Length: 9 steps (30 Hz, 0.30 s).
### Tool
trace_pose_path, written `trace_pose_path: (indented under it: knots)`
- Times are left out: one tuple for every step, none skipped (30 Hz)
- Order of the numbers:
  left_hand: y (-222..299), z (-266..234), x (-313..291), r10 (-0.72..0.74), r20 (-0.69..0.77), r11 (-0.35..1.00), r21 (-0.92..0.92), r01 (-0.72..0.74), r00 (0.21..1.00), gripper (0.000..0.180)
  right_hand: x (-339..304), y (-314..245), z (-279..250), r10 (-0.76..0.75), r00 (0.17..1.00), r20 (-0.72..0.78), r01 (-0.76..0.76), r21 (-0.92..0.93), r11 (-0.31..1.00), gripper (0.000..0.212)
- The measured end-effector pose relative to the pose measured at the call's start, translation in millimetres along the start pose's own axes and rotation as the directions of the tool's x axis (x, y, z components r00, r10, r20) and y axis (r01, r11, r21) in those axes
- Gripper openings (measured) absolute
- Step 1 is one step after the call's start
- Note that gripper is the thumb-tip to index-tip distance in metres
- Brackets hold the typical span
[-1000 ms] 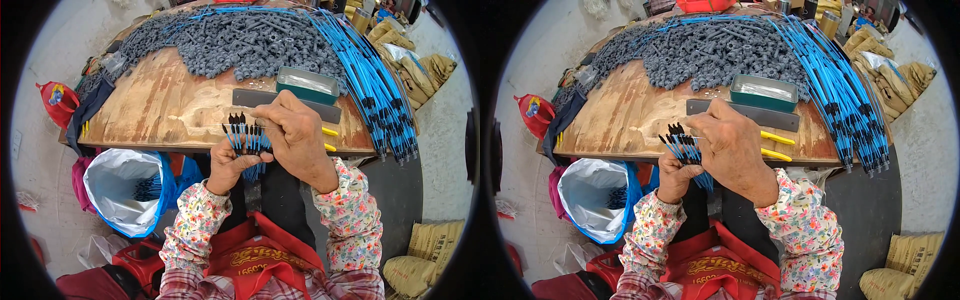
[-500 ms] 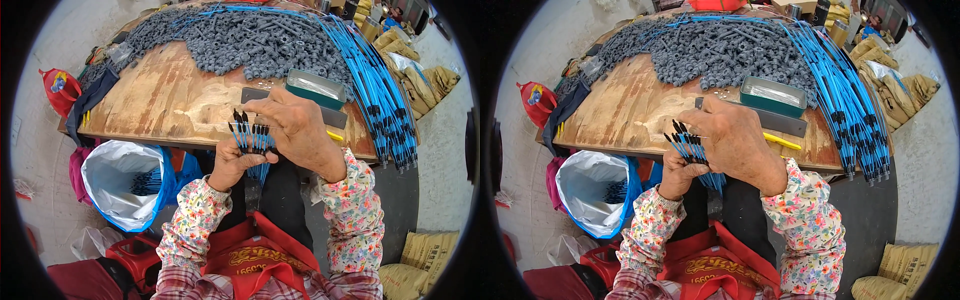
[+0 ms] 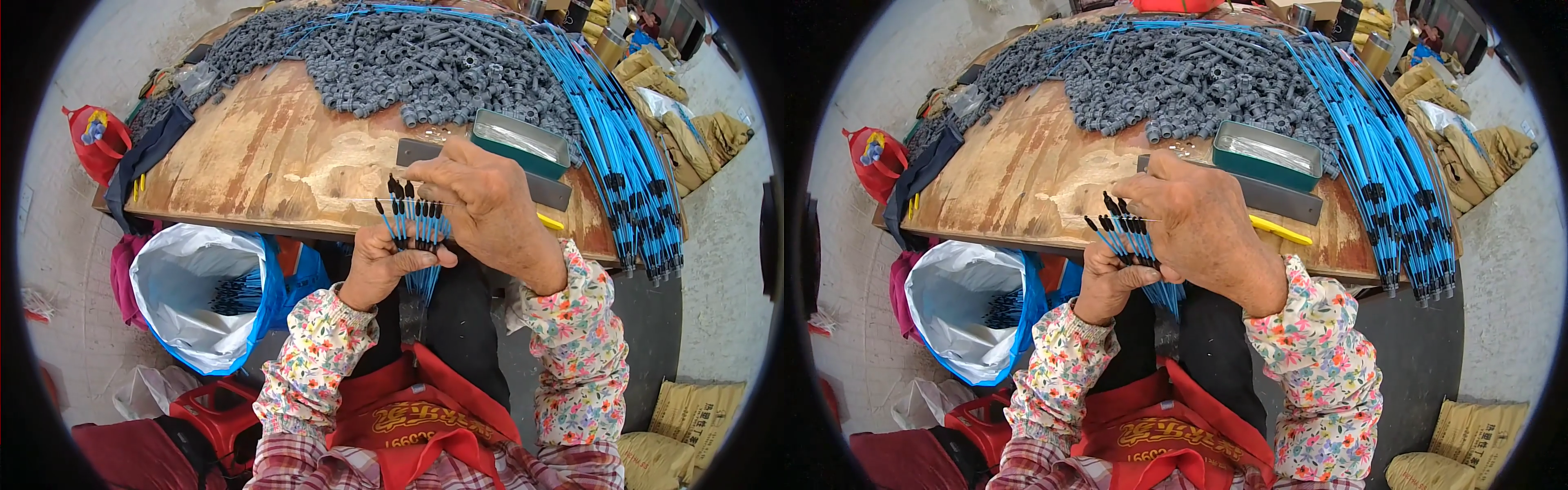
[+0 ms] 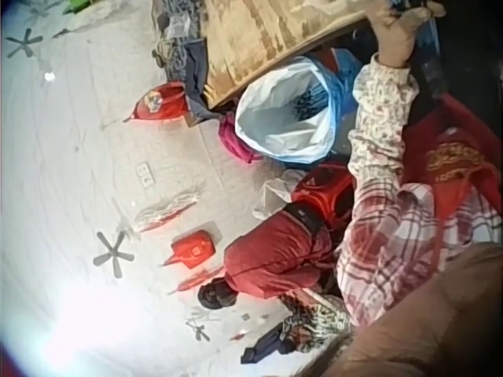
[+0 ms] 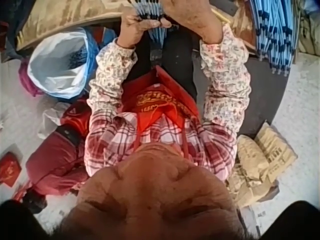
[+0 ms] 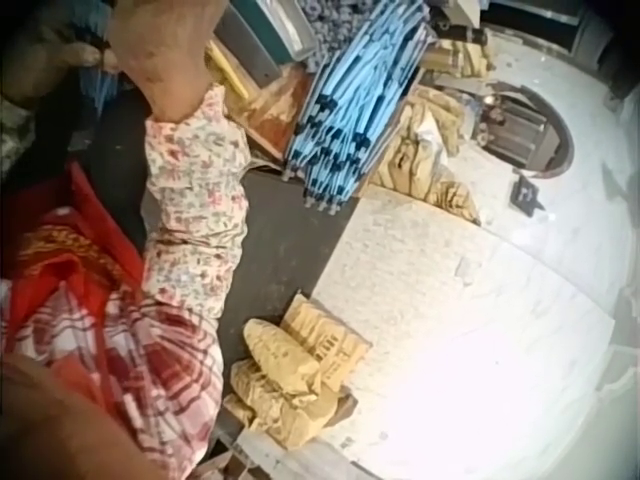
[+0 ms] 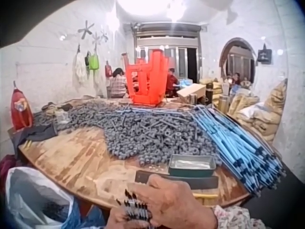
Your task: Trimming and assembling blue industrial cables or tubes at a manufacturing workbench.
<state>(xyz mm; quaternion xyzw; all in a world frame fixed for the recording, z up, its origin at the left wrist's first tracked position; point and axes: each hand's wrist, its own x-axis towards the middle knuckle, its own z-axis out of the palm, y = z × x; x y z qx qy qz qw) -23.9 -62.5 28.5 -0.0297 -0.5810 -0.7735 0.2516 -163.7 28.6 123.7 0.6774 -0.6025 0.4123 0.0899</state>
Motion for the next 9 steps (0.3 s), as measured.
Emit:
trace_pose_path:
  knots:
    - [-0.9, -0.5, -0.3, 0.0, 0.0, 1.0, -0.001, 0.0, 1.0, 0.025, -1.3, -1.3, -0.7, 0.008, 1.0, -0.012, -0.009, -0.023, 1.0, 0.024]
    - [-2.3, -1.5, -1.2, -0.006, -0.011, 1.0, -0.02, 0.006, 1.0, 0.026, -2.3, -2.7, -1.7, 0.017, 1.0, -0.025, -0.018, -0.046, 0.999, 0.024]
    - [-2.8, -1.9, -1.6, -0.012, -0.021, 0.999, -0.039, 0.011, 1.0, 0.027, -2.8, -4.4, -3.0, 0.017, 1.0, -0.025, -0.018, -0.047, 0.999, 0.024]
    - [-2.9, -1.8, -1.8, -0.018, -0.031, 0.998, -0.058, 0.017, 0.999, 0.029, -2.9, -6.4, -4.7, 0.014, 1.0, -0.018, -0.015, -0.069, 0.998, 0.022]
    - [-2.9, -1.5, -2.1, -0.018, -0.03, 0.998, -0.058, 0.016, 0.999, 0.029, -2.9, -8.2, -6.2, 0.011, 1.0, -0.011, -0.012, -0.09, 0.996, 0.021]
    - [-1.0, -0.1, -2.0, 0.003, -0.032, 0.999, -0.052, -0.005, 0.999, 0.029, -2.8, -9.0, -7.2, 0.008, 1.0, -0.004, -0.008, -0.111, 0.994, 0.02]
    - [1.1, 1.1, -1.3, 0.024, -0.033, 0.999, -0.045, -0.025, 0.999, 0.03, -3.2, -8.3, -7.7, 0.008, 1.0, -0.006, -0.009, -0.112, 0.994, 0.02]
    - [2.2, 1.7, -0.9, 0.045, -0.034, 0.998, -0.037, -0.046, 0.998, 0.031, -4.1, -6.9, -8.1, 0.015, 1.0, -0.002, -0.015, -0.08, 0.997, 0.022]
    - [0.7, 0.3, -1.2, 0.035, -0.037, 0.999, -0.012, -0.036, 0.999, 0.033, -5.2, -4.8, -8.3, 0.021, 1.0, 0.003, -0.021, -0.048, 0.999, 0.025]
